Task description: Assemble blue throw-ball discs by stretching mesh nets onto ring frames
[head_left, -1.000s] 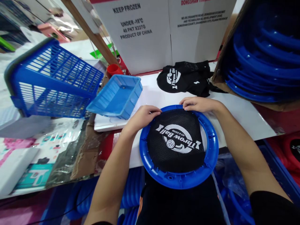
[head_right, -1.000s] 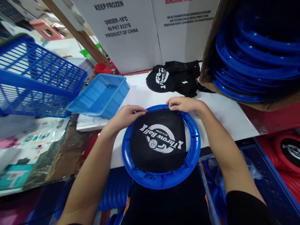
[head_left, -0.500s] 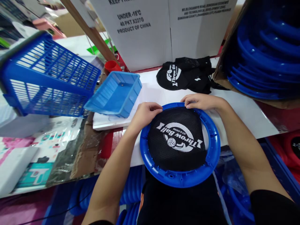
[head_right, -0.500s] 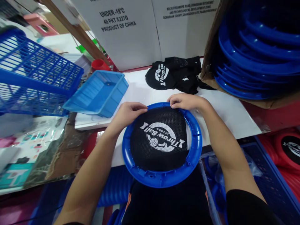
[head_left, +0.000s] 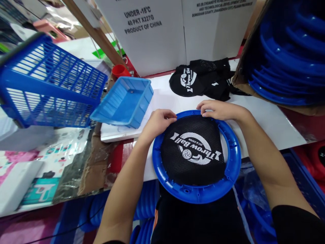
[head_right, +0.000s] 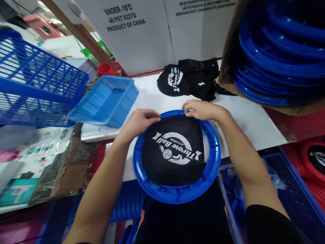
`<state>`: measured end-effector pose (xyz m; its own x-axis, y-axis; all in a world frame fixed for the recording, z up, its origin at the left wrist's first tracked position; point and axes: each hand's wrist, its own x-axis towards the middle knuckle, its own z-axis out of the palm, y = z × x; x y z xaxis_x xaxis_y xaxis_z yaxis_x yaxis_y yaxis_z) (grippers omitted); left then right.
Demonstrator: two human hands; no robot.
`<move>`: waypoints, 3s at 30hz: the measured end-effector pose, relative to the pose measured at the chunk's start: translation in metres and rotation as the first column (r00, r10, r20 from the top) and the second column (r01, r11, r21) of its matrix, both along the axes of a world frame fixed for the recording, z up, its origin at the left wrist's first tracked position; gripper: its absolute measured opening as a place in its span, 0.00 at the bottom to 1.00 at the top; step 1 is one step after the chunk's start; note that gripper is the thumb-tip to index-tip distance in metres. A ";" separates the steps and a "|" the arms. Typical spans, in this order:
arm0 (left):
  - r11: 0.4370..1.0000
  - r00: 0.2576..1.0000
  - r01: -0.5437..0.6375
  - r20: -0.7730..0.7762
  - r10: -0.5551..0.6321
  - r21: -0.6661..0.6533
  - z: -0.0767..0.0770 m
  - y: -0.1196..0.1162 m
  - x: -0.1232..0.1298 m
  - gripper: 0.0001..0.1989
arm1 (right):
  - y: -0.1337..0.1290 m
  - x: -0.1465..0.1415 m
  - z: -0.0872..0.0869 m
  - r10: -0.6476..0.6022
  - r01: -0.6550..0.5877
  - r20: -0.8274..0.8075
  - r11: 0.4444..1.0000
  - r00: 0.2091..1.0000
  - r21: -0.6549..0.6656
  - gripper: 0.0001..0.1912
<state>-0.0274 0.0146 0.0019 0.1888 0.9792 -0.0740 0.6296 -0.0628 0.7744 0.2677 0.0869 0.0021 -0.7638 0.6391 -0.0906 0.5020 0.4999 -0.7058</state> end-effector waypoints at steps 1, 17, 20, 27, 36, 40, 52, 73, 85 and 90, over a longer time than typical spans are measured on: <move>1.000 1.000 0.002 -0.019 -0.002 0.005 0.000 0.000 0.000 0.06 | -0.001 0.000 0.000 -0.001 0.001 0.003 1.000 1.000 0.006 0.06; 0.915 0.953 0.283 -0.194 -0.234 0.286 0.007 -0.013 0.006 0.10 | -0.007 -0.013 0.001 -0.066 0.073 -0.082 0.994 0.995 0.086 0.14; 0.895 0.929 0.328 -0.277 -0.247 0.302 -0.001 -0.011 0.014 0.10 | -0.011 -0.020 0.000 -0.014 0.024 -0.080 0.992 0.997 0.125 0.12; 0.935 0.962 0.246 -0.182 -0.204 0.257 -0.002 -0.002 0.017 0.07 | -0.013 -0.027 -0.002 -0.050 0.065 -0.113 0.990 0.992 0.127 0.08; 0.984 0.985 0.171 0.015 -0.172 0.053 0.001 0.010 0.013 0.08 | -0.010 -0.027 -0.005 -0.131 0.133 -0.128 0.991 0.983 0.007 0.10; 0.986 0.976 0.167 0.144 -0.166 0.000 -0.001 0.014 0.010 0.09 | -0.007 -0.029 -0.008 -0.155 0.152 -0.119 0.988 0.981 -0.027 0.11; 0.997 0.968 0.077 0.239 -0.078 0.015 -0.014 0.018 0.007 0.12 | -0.003 -0.032 -0.007 -0.149 0.145 -0.090 0.988 0.985 -0.050 0.11; 0.971 0.989 0.144 -0.013 -0.145 0.193 -0.008 0.011 0.031 0.07 | -0.014 -0.054 -0.007 -0.069 0.092 -0.192 0.989 0.979 0.113 0.08; 0.996 0.994 0.052 0.092 -0.059 0.079 -0.013 0.018 0.031 0.09 | -0.018 -0.064 -0.009 -0.171 0.192 -0.115 0.961 0.978 0.197 0.06; 0.996 0.995 0.061 0.073 -0.066 0.057 -0.014 0.021 0.029 0.08 | -0.019 -0.065 -0.009 -0.119 0.140 -0.092 0.950 0.989 0.278 0.06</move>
<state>0.0020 0.0351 -0.0124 0.2537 0.9673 -0.0043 0.5633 -0.1441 0.8136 0.2029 0.0683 -0.0071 -0.6703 0.7245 0.1608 0.5284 0.6181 -0.5821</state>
